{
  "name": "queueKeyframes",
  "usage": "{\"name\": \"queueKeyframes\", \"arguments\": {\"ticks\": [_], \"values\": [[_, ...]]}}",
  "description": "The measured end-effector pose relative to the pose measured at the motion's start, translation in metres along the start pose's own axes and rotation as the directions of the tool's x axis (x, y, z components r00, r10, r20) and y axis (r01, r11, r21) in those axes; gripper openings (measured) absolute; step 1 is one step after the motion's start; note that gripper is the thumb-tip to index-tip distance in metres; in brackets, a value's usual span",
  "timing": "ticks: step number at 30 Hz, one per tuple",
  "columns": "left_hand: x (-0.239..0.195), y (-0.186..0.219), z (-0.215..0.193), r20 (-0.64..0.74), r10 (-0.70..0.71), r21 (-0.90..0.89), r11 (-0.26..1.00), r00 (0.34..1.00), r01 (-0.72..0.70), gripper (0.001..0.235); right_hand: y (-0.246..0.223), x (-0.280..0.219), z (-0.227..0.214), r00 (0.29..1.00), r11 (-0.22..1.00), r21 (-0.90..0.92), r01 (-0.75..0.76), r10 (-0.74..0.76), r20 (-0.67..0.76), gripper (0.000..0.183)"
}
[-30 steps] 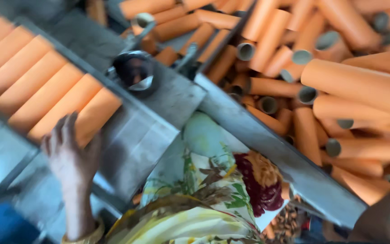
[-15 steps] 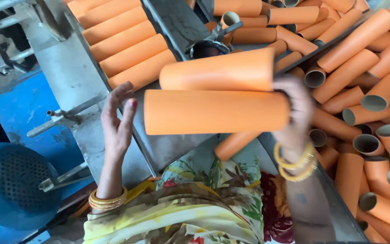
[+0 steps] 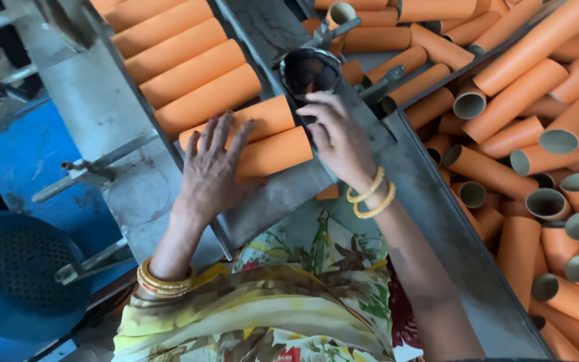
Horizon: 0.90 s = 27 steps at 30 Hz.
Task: The person picks orange cylindrical tubes from a large bin and places them one by one into a metal tray. The person handles the tubes by hand, arranging them in a row within the tray.
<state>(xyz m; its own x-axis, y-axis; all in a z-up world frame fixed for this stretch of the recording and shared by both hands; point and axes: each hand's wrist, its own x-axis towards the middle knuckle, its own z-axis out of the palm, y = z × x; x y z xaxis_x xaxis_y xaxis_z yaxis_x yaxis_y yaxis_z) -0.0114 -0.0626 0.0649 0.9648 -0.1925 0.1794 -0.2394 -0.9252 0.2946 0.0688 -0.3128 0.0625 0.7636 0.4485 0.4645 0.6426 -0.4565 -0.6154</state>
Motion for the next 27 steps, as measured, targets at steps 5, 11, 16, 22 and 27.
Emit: {"name": "queueKeyframes", "arguments": {"ticks": [5, 11, 16, 22, 27], "values": [[0.008, -0.014, 0.014, 0.059, -0.102, 0.088, 0.991, 0.993, 0.097, 0.105, 0.036, -0.061, -0.043, 0.941, 0.989, 0.044, -0.139, 0.146, -0.307, 0.024], [0.010, -0.018, 0.023, 0.039, -0.137, 0.090, 0.987, 0.990, 0.134, 0.107, 0.091, -0.158, 0.002, 0.874, 0.875, 0.040, -0.483, 0.484, -0.042, 0.037], [0.010, -0.020, 0.027, -0.025, -0.135, 0.118, 0.983, 0.990, 0.137, 0.105, 0.111, -0.169, 0.078, 0.863, 0.758, -0.597, -0.263, 0.461, 0.205, 0.055], [0.007, -0.022, 0.025, -0.089, -0.111, 0.068, 0.991, 0.990, 0.117, 0.093, 0.105, -0.155, 0.072, 0.822, 0.772, -0.453, -0.445, 0.553, 0.135, 0.065], [0.006, -0.013, 0.015, -0.104, -0.087, -0.036, 0.996, 0.991, 0.084, 0.084, 0.030, -0.166, -0.019, 0.806, 0.750, -0.380, -0.542, 0.592, 0.018, 0.065]]}}
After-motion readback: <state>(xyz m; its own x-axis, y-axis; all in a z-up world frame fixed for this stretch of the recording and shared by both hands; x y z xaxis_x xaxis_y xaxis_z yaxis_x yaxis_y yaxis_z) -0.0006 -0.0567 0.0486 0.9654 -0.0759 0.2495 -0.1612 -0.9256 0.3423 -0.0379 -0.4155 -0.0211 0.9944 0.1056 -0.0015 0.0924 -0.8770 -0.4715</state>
